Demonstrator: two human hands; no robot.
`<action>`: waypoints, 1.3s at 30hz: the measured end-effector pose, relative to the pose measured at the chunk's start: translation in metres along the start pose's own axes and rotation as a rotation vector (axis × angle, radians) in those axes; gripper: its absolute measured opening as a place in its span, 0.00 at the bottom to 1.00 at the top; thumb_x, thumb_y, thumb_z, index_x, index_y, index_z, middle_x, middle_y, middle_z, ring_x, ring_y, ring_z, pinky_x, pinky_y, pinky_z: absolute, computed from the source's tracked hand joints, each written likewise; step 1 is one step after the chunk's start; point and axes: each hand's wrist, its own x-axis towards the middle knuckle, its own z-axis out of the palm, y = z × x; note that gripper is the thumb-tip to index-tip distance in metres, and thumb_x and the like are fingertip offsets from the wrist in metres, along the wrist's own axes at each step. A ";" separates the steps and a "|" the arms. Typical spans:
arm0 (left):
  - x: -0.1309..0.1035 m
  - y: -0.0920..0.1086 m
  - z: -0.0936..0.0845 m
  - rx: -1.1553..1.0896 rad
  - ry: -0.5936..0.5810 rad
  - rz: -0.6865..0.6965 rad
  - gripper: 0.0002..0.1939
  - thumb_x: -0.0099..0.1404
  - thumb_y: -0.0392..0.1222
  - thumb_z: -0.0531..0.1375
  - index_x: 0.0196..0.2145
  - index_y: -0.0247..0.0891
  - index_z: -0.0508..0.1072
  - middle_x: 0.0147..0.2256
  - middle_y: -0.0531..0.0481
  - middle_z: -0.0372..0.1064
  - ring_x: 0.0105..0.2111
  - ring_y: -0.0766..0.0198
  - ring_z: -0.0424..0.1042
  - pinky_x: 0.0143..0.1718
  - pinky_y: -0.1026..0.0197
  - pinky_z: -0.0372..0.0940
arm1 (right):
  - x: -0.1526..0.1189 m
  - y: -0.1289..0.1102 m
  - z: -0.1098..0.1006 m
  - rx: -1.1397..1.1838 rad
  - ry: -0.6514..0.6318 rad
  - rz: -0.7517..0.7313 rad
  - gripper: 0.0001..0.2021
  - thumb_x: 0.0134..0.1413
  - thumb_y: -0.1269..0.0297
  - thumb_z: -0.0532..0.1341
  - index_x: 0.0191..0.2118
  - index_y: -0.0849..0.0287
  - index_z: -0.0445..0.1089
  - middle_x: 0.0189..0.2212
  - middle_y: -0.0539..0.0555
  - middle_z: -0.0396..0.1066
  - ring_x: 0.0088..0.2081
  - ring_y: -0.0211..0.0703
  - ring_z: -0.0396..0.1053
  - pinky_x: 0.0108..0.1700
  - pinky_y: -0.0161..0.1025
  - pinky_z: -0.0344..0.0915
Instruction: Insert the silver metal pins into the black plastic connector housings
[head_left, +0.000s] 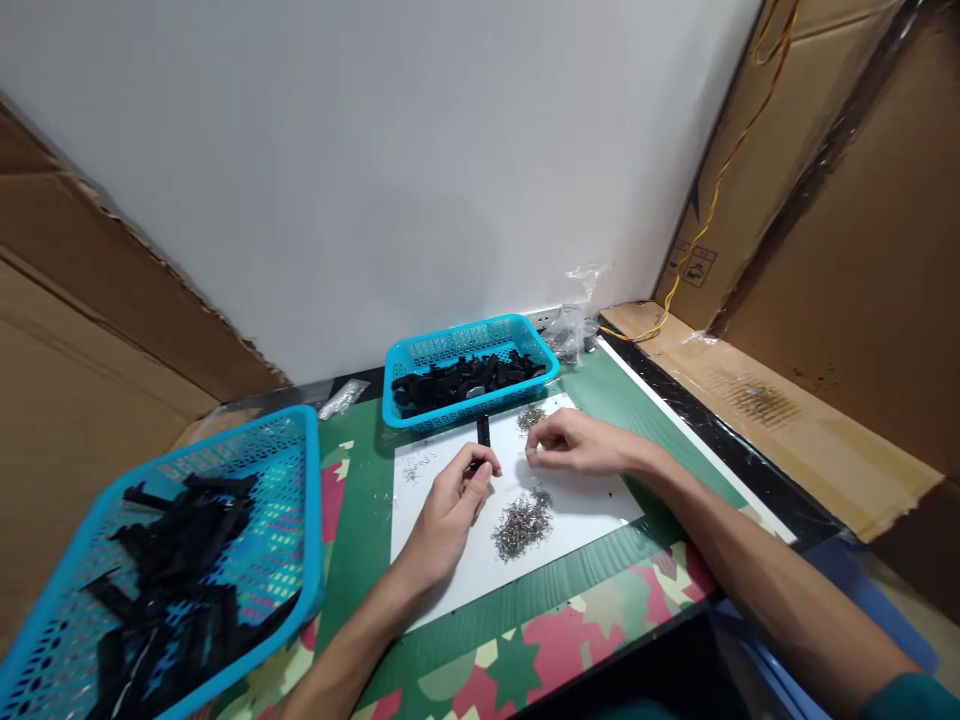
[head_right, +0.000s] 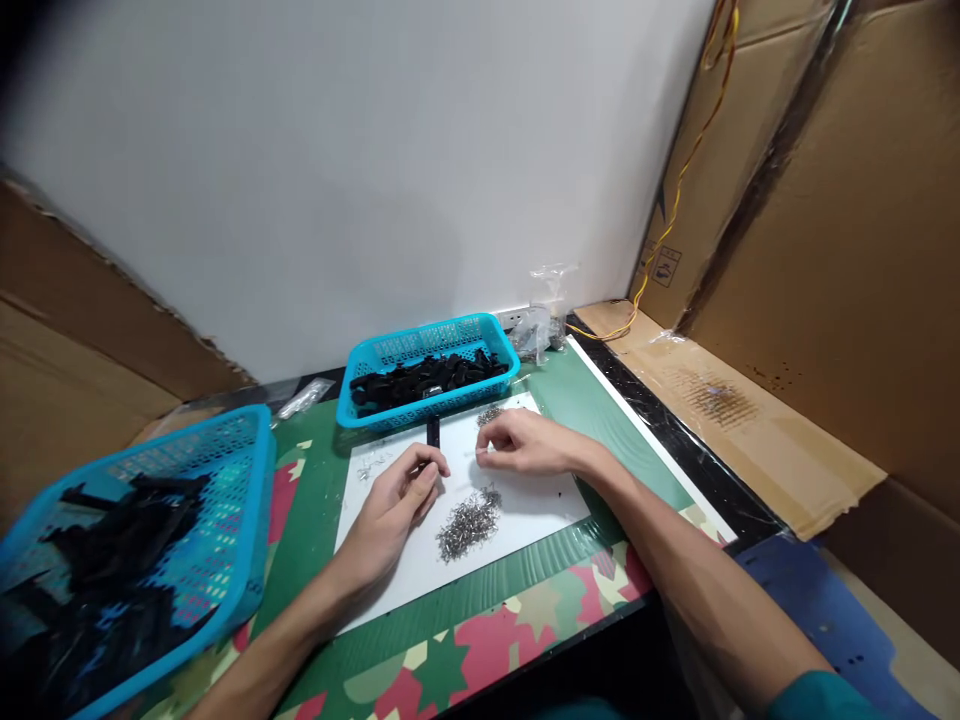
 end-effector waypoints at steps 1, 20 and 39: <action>-0.001 0.000 0.000 0.020 0.007 0.001 0.15 0.78 0.55 0.55 0.44 0.40 0.68 0.25 0.58 0.53 0.25 0.67 0.51 0.26 0.62 0.46 | -0.001 0.001 0.000 -0.037 -0.058 0.011 0.05 0.59 0.66 0.66 0.34 0.61 0.78 0.20 0.43 0.58 0.23 0.33 0.53 0.26 0.34 0.48; -0.006 0.007 0.002 0.143 -0.016 -0.012 0.15 0.77 0.53 0.55 0.44 0.38 0.72 0.32 0.53 0.62 0.29 0.65 0.57 0.30 0.62 0.52 | -0.006 0.003 0.002 -0.185 -0.057 0.102 0.06 0.65 0.65 0.63 0.36 0.59 0.76 0.25 0.47 0.66 0.27 0.37 0.58 0.30 0.36 0.51; -0.010 0.005 0.009 -0.102 0.136 0.058 0.17 0.71 0.55 0.65 0.38 0.37 0.74 0.30 0.54 0.65 0.28 0.69 0.60 0.27 0.65 0.56 | 0.001 -0.022 0.047 0.482 0.196 0.105 0.16 0.60 0.47 0.68 0.39 0.56 0.79 0.22 0.45 0.56 0.25 0.37 0.49 0.27 0.37 0.46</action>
